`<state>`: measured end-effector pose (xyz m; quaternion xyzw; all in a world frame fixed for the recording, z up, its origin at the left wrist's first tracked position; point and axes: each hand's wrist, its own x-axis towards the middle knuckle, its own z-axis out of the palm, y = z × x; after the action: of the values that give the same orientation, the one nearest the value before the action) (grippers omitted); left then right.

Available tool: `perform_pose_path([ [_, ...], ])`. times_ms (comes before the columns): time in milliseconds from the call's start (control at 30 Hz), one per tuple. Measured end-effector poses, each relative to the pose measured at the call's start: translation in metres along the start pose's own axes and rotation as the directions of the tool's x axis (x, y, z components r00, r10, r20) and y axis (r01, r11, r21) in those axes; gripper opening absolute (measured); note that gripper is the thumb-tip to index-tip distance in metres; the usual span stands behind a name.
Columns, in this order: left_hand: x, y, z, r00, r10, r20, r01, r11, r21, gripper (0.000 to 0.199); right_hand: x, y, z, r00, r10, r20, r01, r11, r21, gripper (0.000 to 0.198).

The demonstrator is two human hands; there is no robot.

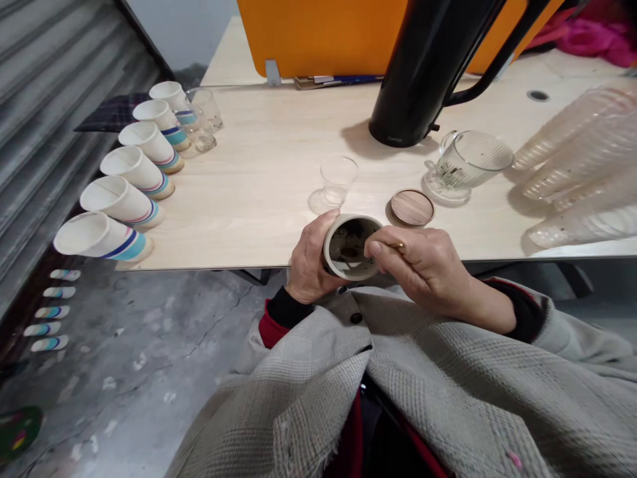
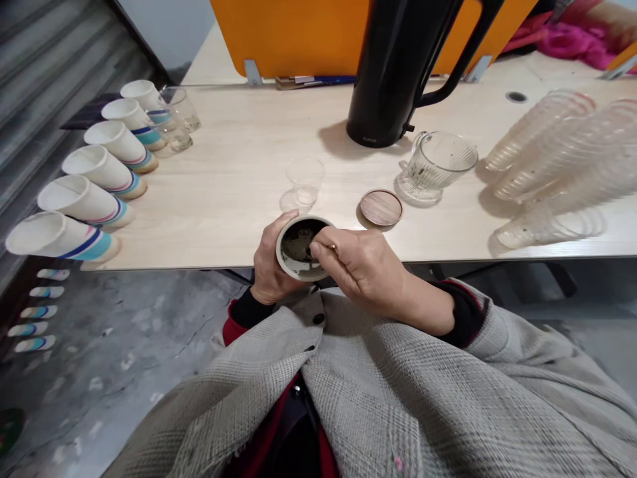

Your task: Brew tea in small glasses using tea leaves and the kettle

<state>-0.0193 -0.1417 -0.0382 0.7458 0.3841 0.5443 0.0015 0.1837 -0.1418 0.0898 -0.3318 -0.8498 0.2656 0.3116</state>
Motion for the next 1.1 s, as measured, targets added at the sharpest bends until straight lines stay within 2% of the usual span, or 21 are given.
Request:
perform_pose_path([
  [200,-0.001,-0.001,0.002,1.0,-0.017,-0.008,0.017,0.999,0.041,0.102,-0.001,-0.006,0.01,0.977,0.17,-0.127,-0.151,0.977,0.153,0.038],
  [400,0.004,0.001,0.003,0.999,0.03,-0.04,-0.028,0.998,0.059,0.096,0.005,-0.003,0.007,0.954,0.298,-0.022,-0.267,0.884,0.384,0.035],
  [500,0.004,0.002,0.004,0.999,0.007,-0.04,-0.003,0.996,0.091,0.089,0.006,-0.002,0.005,0.952,0.307,0.009,-0.282,0.862,0.421,0.031],
  [567,0.003,0.002,0.003,0.999,0.0,-0.038,0.003,0.995,0.098,0.088,0.004,-0.004,0.002,0.961,0.274,-0.023,-0.247,0.896,0.37,0.028],
  [667,0.001,0.0,0.002,0.999,0.023,-0.033,-0.021,0.998,0.054,0.097,0.0,-0.007,-0.009,0.983,0.175,-0.063,-0.162,0.972,0.172,0.024],
  [733,0.0,-0.001,0.002,0.999,0.025,-0.022,-0.025,0.999,0.023,0.101,-0.002,-0.008,-0.019,0.994,0.108,-0.024,-0.108,0.994,0.029,0.022],
  [833,-0.001,-0.002,0.002,1.0,0.015,-0.008,-0.014,1.0,0.017,0.102,-0.003,-0.005,-0.031,0.995,0.073,0.063,-0.066,0.992,-0.105,0.021],
  [1000,0.001,-0.001,0.003,0.999,0.016,-0.029,-0.016,1.0,0.02,0.099,0.001,-0.001,-0.035,0.991,0.008,0.134,0.015,0.986,-0.169,0.021],
  [1100,0.003,0.002,0.002,0.998,0.021,-0.05,-0.02,0.999,0.033,0.092,0.003,-0.003,-0.032,0.988,-0.002,0.154,0.023,0.991,-0.131,0.025],
])
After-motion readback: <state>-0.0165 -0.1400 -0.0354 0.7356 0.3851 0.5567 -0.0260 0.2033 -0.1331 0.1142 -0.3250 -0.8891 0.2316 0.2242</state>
